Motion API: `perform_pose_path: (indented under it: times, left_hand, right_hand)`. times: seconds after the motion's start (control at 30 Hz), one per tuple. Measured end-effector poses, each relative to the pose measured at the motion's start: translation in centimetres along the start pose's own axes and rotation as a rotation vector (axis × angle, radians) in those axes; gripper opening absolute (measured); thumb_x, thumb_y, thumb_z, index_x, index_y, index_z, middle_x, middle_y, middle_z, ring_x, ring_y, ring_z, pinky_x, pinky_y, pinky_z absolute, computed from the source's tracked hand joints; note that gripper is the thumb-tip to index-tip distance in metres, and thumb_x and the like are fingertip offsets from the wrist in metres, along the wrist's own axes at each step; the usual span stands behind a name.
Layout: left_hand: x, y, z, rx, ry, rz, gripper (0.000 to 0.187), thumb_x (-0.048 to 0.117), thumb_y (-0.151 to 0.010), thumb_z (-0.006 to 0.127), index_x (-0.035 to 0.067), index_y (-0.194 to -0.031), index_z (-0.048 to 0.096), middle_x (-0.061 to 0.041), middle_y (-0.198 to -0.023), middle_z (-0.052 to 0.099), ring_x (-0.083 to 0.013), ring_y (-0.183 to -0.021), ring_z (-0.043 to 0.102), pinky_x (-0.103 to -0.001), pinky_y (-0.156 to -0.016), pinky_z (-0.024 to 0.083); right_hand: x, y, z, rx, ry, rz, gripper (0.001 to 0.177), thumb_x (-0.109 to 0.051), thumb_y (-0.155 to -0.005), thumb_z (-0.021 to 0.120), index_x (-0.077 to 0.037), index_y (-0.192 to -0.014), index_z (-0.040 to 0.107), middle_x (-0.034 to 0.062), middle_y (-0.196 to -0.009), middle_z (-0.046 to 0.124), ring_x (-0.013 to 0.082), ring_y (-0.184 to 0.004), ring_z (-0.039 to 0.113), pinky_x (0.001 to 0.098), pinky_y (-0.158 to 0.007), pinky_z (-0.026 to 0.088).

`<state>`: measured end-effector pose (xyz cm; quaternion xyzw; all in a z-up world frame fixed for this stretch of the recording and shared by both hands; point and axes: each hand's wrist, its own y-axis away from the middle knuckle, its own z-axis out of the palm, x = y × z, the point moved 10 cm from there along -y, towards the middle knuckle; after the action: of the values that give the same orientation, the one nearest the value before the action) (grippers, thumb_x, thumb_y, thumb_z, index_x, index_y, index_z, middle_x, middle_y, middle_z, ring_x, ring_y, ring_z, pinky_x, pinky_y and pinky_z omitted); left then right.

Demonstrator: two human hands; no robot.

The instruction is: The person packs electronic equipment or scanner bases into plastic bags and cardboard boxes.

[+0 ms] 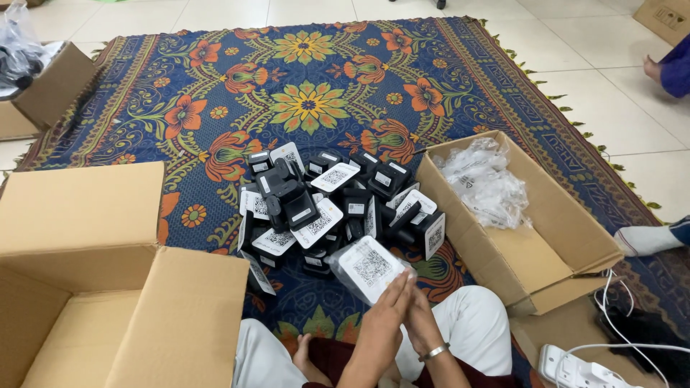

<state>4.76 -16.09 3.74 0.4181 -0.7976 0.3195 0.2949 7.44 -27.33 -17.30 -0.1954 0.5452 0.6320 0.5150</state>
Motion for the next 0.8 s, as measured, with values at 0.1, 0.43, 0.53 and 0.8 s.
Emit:
perform_pose_path:
  times: [0.1, 0.43, 0.53, 0.8]
  left_hand:
    - [0.0, 0.3, 0.9, -0.009, 0.005, -0.008, 0.089, -0.024, -0.069, 0.05, 0.004, -0.152, 0.042, -0.016, -0.162, 0.038, -0.0364, -0.145, 0.042, -0.043, -0.112, 0.041]
    - [-8.7, 1.4, 2.0, 0.058, 0.002, -0.291, 0.084, -0.024, -0.073, 0.048, -0.003, -0.153, 0.036, -0.024, -0.16, 0.036, -0.0423, -0.134, 0.049, -0.044, -0.109, 0.044]
    - [-13.6, 2.0, 4.3, -0.026, -0.209, -0.343, 0.079, -0.017, -0.073, 0.055, -0.006, -0.149, 0.038, -0.025, -0.154, 0.041, -0.0421, -0.132, 0.051, -0.042, -0.108, 0.046]
    - [-18.4, -1.7, 6.1, -0.253, -0.748, -0.052, 0.037, 0.001, -0.079, 0.069, 0.008, -0.116, 0.071, -0.033, -0.15, 0.043, -0.0488, -0.143, 0.035, -0.061, -0.118, 0.023]
  right_hand:
    - [1.1, -3.1, -0.7, -0.045, 0.157, -0.112, 0.036, -0.024, -0.106, 0.052, 0.005, -0.128, 0.057, 0.0108, -0.111, 0.067, 0.0189, -0.097, 0.068, 0.0357, -0.082, 0.059]
    - [-2.8, -6.9, 6.0, -0.28, 1.221, -0.506, 0.023, -0.013, -0.094, 0.06, -0.005, -0.113, 0.069, 0.015, -0.111, 0.073, 0.029, -0.101, 0.07, 0.0427, -0.091, 0.053]
    - [0.3, -7.4, 7.8, -0.534, 1.544, -0.425, 0.018, -0.018, -0.098, 0.062, -0.006, -0.11, 0.07, 0.0174, -0.11, 0.074, 0.0336, -0.104, 0.069, 0.0451, -0.094, 0.052]
    - [-2.4, -4.7, 10.1, -0.83, 1.514, -0.656, 0.029, -0.019, -0.095, 0.057, -0.012, -0.12, 0.069, 0.0104, -0.131, 0.065, 0.0293, -0.125, 0.056, 0.0609, -0.111, 0.028]
